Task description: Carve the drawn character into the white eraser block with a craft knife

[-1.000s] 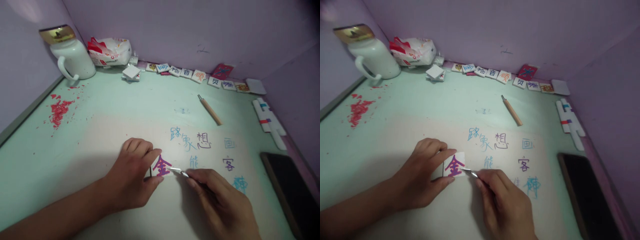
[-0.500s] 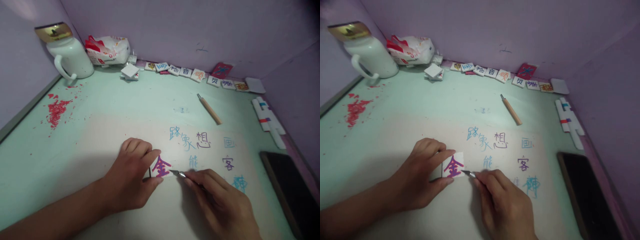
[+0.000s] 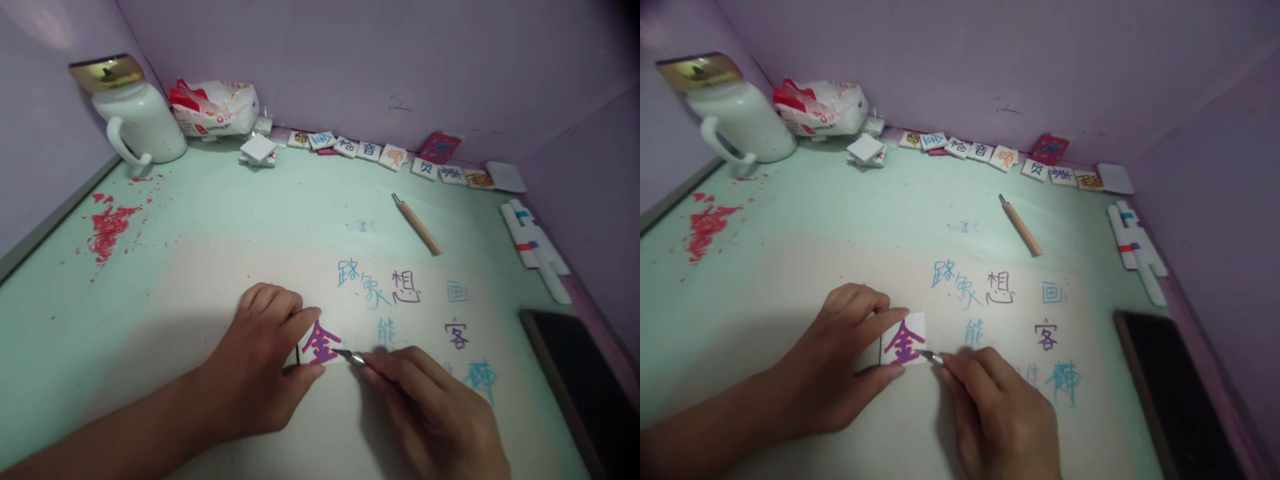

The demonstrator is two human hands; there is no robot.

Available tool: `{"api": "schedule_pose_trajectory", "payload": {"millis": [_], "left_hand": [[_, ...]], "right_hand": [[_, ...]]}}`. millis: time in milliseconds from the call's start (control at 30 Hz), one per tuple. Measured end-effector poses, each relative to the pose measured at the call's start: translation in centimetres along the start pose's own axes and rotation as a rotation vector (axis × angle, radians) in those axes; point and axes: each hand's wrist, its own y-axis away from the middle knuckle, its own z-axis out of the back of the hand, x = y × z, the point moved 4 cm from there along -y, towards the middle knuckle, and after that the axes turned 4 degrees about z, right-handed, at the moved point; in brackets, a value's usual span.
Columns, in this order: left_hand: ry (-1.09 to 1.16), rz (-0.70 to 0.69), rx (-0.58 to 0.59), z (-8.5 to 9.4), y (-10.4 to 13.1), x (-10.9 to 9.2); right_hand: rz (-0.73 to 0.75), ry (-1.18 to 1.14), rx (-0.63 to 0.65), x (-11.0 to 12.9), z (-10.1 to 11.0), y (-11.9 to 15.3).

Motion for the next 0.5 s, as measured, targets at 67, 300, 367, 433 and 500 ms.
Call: {"api": "schedule_pose_trajectory", "payload": {"millis": [67,300,367,433,500], "left_hand": [[-0.005,0.002,0.0,0.08,0.0,-0.07],[0.022,-0.004,-0.006,0.07,-0.03,-0.05],[0.023,-0.01,-0.012,0.02,-0.04,-0.01],[0.021,-0.01,-0.008,-0.05,-0.03,0.04],[0.022,-0.007,-0.004,-0.08,-0.02,0.07]], "right_hand": [[0.056,0.012,0.007,0.09,0.03,-0.14],[0.05,-0.012,-0.047,0.21,-0.28,-0.44],[0.003,-0.018,-0.058,0.18,-0.46,-0.39],[-0.023,-0.019,-0.045,0.16,-0.55,-0.36],[-0.05,-0.038,-0.028,0.06,-0.47,-0.39]]}}
